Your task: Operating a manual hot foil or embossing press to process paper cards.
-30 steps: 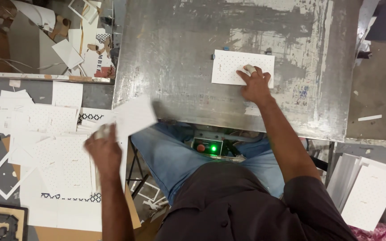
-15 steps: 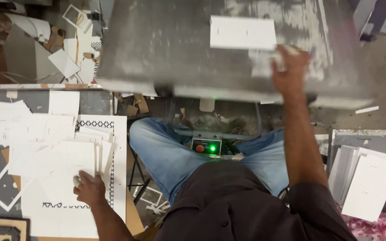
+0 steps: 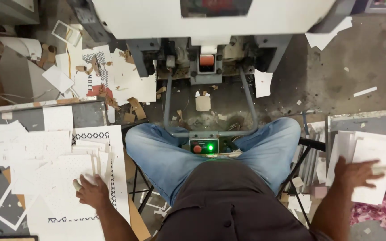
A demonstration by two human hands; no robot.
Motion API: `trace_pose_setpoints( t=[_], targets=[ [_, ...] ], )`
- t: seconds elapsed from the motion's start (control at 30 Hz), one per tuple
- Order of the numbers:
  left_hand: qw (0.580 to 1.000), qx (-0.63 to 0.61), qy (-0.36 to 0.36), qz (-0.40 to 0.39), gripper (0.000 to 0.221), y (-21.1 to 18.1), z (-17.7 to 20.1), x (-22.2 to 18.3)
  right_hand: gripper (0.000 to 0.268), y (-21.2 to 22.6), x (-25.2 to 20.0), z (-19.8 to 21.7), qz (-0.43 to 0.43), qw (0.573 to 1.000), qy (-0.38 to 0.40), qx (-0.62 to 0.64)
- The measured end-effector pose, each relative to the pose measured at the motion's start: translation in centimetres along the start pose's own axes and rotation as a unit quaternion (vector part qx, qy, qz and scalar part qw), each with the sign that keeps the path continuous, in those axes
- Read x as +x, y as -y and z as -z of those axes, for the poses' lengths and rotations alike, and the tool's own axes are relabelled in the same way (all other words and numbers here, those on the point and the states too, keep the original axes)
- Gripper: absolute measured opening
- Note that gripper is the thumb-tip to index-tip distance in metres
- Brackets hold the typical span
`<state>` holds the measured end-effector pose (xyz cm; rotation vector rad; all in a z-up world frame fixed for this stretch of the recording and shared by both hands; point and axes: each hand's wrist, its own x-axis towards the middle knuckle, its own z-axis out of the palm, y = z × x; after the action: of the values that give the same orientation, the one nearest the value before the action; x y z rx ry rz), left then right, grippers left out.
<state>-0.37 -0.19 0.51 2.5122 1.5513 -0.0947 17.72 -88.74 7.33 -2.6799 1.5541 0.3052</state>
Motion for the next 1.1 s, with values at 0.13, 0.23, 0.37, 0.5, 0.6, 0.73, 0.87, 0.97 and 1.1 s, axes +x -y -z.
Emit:
trace_pose_setpoints(
  t=[0.13,0.23,0.37,0.5,0.6,0.73,0.87,0.97,1.1],
  targets=[
    [0.999,0.019,0.038,0.007,0.067,-0.6,-0.3,0.8,0.101,-7.3,1.1,-4.3,-0.029,0.999,0.015,-0.043],
    [0.998,0.038,0.045,0.025,0.068,0.2,-1.2,1.5,0.072,-7.9,0.3,-4.0,0.011,0.996,0.008,-0.093],
    [0.999,0.032,0.022,0.023,0.069,0.3,-1.3,1.9,0.046,-8.1,0.5,-3.7,0.052,0.993,-0.022,-0.101],
    [1.0,0.016,-0.004,0.018,0.069,0.2,-1.2,1.7,0.035,-9.1,1.3,-2.9,0.043,0.991,0.012,-0.129],
    [0.999,0.01,-0.04,-0.01,0.069,-0.4,-1.8,2.2,0.027,-9.7,0.8,-2.5,0.052,0.987,-0.014,-0.148],
    [0.997,0.0,-0.061,-0.05,0.068,-3.4,-1.2,2.2,0.022,-8.8,-0.6,-1.5,0.053,0.991,-0.05,-0.112],
    [0.989,-0.106,-0.029,-0.102,0.064,-9.7,0.8,1.4,0.04,-7.0,-2.3,0.4,0.073,0.993,-0.034,-0.09],
    [0.966,-0.142,-0.04,-0.211,0.06,-15.2,1.4,1.2,0.043,-7.9,-1.4,0.1,0.118,0.988,-0.035,-0.096],
    [0.878,-0.205,-0.049,-0.43,0.053,-25.0,2.8,-0.2,0.035,-21.1,9.9,-11.8,0.262,0.893,-0.253,-0.265]
  ],
)
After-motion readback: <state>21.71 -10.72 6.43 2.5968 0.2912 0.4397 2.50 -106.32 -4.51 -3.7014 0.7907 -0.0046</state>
